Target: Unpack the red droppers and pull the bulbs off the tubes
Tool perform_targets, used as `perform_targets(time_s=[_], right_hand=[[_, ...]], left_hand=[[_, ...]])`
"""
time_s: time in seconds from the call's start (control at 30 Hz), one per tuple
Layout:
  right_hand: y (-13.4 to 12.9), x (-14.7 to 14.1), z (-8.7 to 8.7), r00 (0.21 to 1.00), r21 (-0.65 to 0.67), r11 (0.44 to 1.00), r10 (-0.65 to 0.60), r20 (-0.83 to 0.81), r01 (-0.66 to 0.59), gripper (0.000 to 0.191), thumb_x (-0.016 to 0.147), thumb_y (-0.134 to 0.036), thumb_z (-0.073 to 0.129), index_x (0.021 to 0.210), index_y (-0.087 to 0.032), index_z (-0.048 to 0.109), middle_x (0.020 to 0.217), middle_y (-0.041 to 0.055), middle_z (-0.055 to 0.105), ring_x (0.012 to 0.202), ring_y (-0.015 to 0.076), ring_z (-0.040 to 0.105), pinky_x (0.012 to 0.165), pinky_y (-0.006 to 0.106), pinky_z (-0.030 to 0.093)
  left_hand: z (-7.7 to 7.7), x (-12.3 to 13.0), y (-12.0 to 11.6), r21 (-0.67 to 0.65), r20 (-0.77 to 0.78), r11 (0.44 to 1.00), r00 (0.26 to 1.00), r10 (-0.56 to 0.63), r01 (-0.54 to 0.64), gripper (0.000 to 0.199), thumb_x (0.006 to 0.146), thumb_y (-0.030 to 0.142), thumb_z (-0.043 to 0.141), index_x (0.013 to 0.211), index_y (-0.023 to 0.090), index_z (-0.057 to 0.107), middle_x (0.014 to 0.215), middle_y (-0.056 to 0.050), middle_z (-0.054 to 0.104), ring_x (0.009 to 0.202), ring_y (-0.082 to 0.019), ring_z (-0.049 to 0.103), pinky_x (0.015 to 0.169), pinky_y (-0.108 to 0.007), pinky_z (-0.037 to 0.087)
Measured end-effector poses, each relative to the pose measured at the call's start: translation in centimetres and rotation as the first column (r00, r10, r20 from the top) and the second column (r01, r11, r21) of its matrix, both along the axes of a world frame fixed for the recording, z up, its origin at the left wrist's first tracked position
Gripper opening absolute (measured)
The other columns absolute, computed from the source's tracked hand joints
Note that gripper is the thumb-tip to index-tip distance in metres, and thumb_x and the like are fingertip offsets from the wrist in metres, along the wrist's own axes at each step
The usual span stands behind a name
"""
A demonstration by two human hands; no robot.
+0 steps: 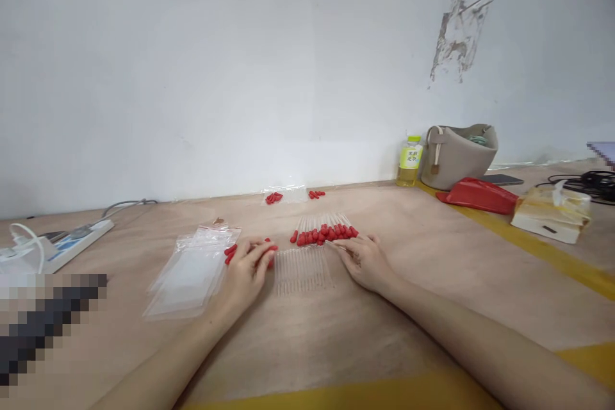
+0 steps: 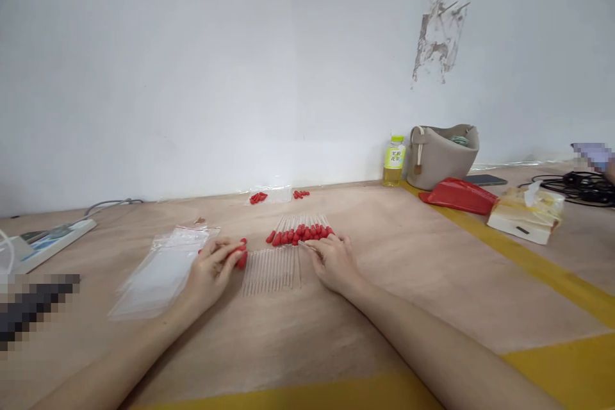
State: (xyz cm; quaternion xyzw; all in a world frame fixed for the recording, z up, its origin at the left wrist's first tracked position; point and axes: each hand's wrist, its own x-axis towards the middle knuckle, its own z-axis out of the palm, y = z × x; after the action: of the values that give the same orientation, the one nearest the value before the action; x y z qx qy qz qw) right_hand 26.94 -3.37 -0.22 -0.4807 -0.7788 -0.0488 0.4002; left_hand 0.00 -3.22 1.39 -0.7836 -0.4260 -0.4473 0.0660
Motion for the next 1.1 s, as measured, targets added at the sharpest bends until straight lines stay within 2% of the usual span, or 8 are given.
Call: perform_targets(time_s=[0.13, 0.23, 0.33, 0.47, 0.6, 0.73, 0.97, 1.1], right_hand=[[0.1, -0.1, -0.1, 0.996, -0.055, 0.995, -0.087, 0.013, 0.088, 0.012, 0.076, -0.016, 0.047, 0.081, -0.019, 0.058, 0.070, 0.0004, 0.064, 0.069, 0.0152, 0.055, 0.074, 0.031, 0.027], [0.1, -0.3, -0.3, 0.994, 0.000, 0.997, -0.072, 0.080, 0.072, 0.011, 0.076, -0.016, 0.047, 0.074, -0.019, 0.057, 0.067, 0.0009, 0.064, 0.070, 0.0154, 0.055, 0.075, 0.032, 0.026], [0.0, -0.6, -0.5, 0.989, 0.051, 0.998, -0.037, 0.142, 0.030, 0.014, 0.078, -0.017, 0.046, 0.077, -0.020, 0.060, 0.073, 0.0021, 0.066, 0.073, 0.0159, 0.054, 0.079, 0.034, 0.026], [-0.4, -0.9, -0.6, 0.986, 0.035, 0.999, 0.017, 0.164, -0.023, 0.016, 0.081, -0.023, 0.047, 0.083, -0.023, 0.063, 0.077, 0.0007, 0.067, 0.074, 0.0161, 0.053, 0.083, 0.037, 0.025], [-0.9, -1.1, -0.3, 0.981, 0.004, 0.998, 0.061, 0.187, -0.063, 0.021, 0.079, -0.039, 0.052, 0.086, -0.023, 0.064, 0.077, 0.0019, 0.066, 0.079, 0.0173, 0.053, 0.087, 0.039, 0.024], [-1.2, -1.1, -0.1, 0.975, -0.011, 0.996, 0.089, 0.205, -0.089, 0.031, 0.076, -0.050, 0.053, 0.087, -0.024, 0.064, 0.080, 0.0027, 0.066, 0.082, 0.0186, 0.052, 0.088, 0.041, 0.024], [-1.1, -1.0, -0.3, 0.972, -0.025, 0.995, 0.105, 0.209, -0.101, 0.035, 0.075, -0.053, 0.052, 0.091, -0.023, 0.063, 0.085, 0.0041, 0.065, 0.085, 0.0200, 0.051, 0.088, 0.042, 0.025], [-1.1, -1.0, -0.3, 0.970, -0.024, 0.995, 0.103, 0.220, -0.100, 0.039, 0.074, -0.055, 0.051, 0.094, -0.023, 0.063, 0.087, 0.0051, 0.065, 0.086, 0.0203, 0.052, 0.088, 0.043, 0.026]], left_hand=[[1.8, -2.5, 1.2, -0.094, 0.068, 0.967, 0.967, 0.244, -0.238, 0.032, 0.081, 0.030, 0.041, 0.099, 0.017, 0.064, 0.091, -0.008, 0.052, 0.091, -0.019, 0.052, 0.077, -0.032, 0.046], [2.9, -4.8, 1.9, -0.213, 0.091, 0.938, 0.950, 0.297, -0.273, 0.036, 0.077, 0.034, 0.041, 0.102, 0.017, 0.062, 0.092, -0.007, 0.057, 0.081, -0.018, 0.055, 0.071, -0.031, 0.047], [3.3, -6.5, 2.5, -0.322, 0.124, 0.908, 0.939, 0.322, -0.269, 0.039, 0.074, 0.039, 0.046, 0.104, 0.018, 0.058, 0.097, -0.005, 0.061, 0.073, -0.016, 0.057, 0.066, -0.028, 0.047], [2.7, -7.8, 3.2, -0.345, 0.042, 0.885, 0.937, 0.347, -0.312, 0.039, 0.069, 0.046, 0.051, 0.097, 0.019, 0.056, 0.084, -0.003, 0.063, 0.070, -0.016, 0.058, 0.062, -0.028, 0.045], [1.6, -8.6, 3.8, -0.356, -0.013, 0.893, 0.957, 0.290, -0.275, 0.039, 0.067, 0.051, 0.053, 0.090, 0.020, 0.055, 0.083, -0.003, 0.063, 0.069, -0.017, 0.059, 0.064, -0.029, 0.046], [0.9, -8.7, 4.1, -0.383, -0.048, 0.866, 0.943, 0.329, -0.322, 0.037, 0.067, 0.052, 0.052, 0.085, 0.020, 0.055, 0.082, -0.002, 0.064, 0.067, -0.016, 0.059, 0.063, -0.027, 0.045], [0.1, -8.9, 4.9, -0.414, -0.056, 0.826, 0.916, 0.397, -0.383, 0.031, 0.069, 0.049, 0.051, 0.081, 0.021, 0.059, 0.083, 0.000, 0.066, 0.067, -0.016, 0.059, 0.060, -0.026, 0.043], [0.2, -8.9, 4.9, -0.418, -0.055, 0.818, 0.910, 0.411, -0.395, 0.034, 0.072, 0.050, 0.046, 0.081, 0.022, 0.062, 0.079, -0.001, 0.066, 0.068, -0.018, 0.059, 0.061, -0.026, 0.043]])
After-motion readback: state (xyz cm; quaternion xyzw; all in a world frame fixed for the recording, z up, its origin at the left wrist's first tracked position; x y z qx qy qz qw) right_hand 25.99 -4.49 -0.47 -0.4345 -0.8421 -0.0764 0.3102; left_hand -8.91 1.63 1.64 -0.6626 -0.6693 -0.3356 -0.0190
